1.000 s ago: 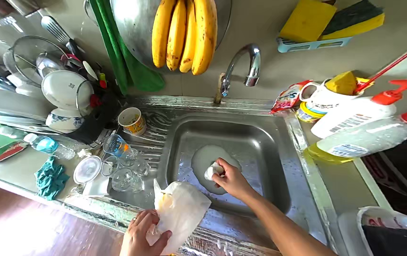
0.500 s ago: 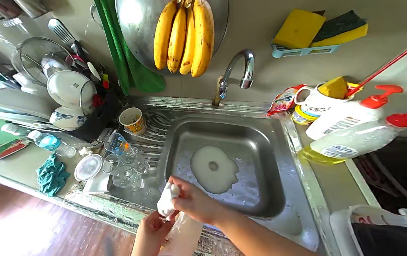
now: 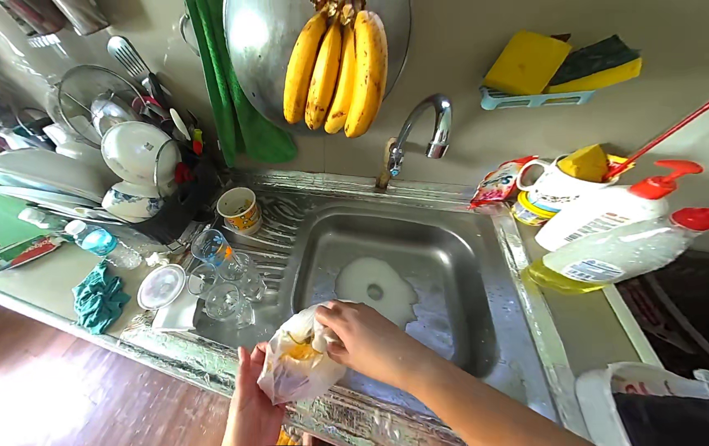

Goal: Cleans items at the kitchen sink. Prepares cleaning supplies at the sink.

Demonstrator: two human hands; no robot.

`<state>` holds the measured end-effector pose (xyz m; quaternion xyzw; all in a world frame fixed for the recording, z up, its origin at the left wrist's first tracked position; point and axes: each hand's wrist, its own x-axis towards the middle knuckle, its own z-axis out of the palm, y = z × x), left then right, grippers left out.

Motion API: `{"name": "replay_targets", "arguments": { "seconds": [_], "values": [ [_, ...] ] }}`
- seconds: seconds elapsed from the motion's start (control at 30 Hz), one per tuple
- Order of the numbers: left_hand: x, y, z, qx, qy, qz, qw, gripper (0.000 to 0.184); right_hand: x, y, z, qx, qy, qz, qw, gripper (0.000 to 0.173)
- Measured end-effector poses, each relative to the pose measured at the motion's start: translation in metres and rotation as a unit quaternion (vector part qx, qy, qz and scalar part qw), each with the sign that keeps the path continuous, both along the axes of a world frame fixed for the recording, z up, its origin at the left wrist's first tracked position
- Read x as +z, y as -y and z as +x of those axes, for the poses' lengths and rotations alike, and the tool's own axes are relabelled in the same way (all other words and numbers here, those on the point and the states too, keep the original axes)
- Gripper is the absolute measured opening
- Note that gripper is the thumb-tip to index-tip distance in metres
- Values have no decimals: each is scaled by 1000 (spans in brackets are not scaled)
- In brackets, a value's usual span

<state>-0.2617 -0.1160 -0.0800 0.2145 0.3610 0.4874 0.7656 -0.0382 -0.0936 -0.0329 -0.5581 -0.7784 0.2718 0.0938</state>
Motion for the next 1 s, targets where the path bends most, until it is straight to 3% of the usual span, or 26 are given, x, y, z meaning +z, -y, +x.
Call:
{"name": "replay_targets", "arguments": {
  "seconds": [0.1,0.17,0.2,0.33,0.43,0.5,0.6,0.73,0.83,0.93,1.0],
  "values": [
    [-3,-5,5,-58,-42,54,996,40,-12,0,-15,20,77,70,994,37],
    [0,-5,14,-37,-64,44,996,17,-20,0,-21,59,107,64,991,32],
    [2,-4,17,-16,-65,35,997,15,-22,0,-21,77,118,48,989,31],
    [9,-6,22,61,-78,3,995,32,-27,-3,-5,56,105,84,989,35],
    [7,3,18,46,-98,11,994,34,-22,1,2,38,105,16,994,48],
    [9,6,17,28,-115,23,993,34,-13,8,1,9,95,37,995,54],
    [7,16,16,15,-121,25,992,34,-13,19,-4,15,76,1,997,54],
    [1,18,15,9,-124,55,991,33,-31,28,1,37,-22,142,989,27],
    [0,20,13,5,-130,46,990,34,-45,33,13,2,-145,68,987,25],
    [1,18,15,6,-120,41,992,33,-43,31,35,-107,-403,-33,908,38],
    [5,18,17,-2,-112,32,993,32,-41,32,47,-135,-505,-118,844,44]
  ]
}}
